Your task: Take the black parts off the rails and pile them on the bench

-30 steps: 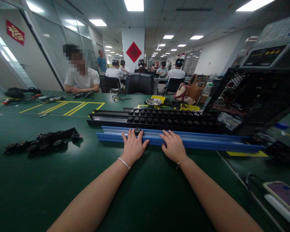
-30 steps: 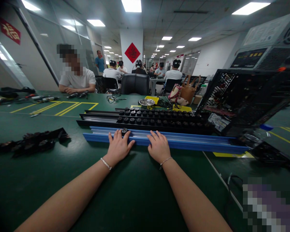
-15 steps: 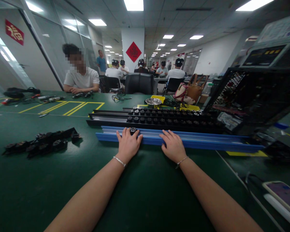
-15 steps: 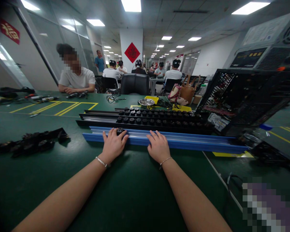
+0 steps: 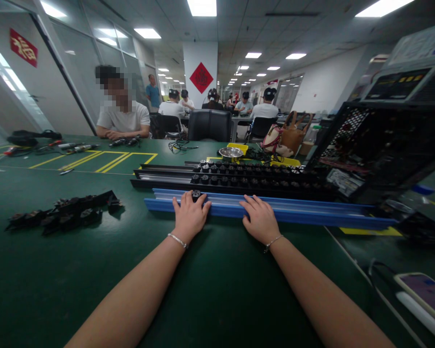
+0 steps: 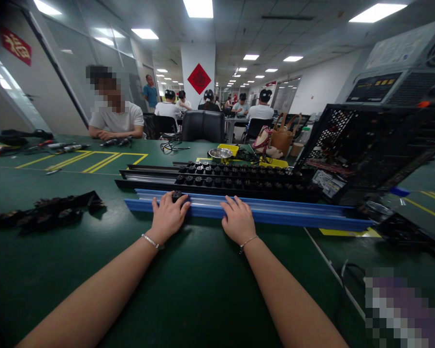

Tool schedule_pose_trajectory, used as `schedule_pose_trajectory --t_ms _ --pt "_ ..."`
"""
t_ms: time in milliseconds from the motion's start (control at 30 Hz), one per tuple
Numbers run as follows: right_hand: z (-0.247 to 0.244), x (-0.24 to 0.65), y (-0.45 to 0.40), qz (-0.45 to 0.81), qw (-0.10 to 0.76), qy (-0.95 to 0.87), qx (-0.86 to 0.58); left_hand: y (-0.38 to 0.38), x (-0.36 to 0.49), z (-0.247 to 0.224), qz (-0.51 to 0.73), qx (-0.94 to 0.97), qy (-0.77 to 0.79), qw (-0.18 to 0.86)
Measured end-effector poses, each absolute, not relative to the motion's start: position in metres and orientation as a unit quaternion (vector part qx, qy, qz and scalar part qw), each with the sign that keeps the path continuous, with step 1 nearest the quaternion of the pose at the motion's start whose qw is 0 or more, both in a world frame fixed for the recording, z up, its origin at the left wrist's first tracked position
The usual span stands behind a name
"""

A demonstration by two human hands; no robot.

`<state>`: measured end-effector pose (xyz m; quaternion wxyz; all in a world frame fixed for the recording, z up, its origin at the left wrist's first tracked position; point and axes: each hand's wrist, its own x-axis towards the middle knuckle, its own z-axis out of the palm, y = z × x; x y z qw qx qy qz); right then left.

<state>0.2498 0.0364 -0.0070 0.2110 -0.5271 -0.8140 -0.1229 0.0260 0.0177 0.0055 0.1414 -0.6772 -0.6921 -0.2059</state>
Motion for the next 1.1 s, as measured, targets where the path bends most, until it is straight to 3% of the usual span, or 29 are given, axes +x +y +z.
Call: schedule_pose_trajectory --t_ms 1100 --pt "-0.009 0.250 0.038 -0.130 0.218 -0.815 -0.520 0.041 -0.009 -0.005 -0.291 -0.580 -0.743 0.165"
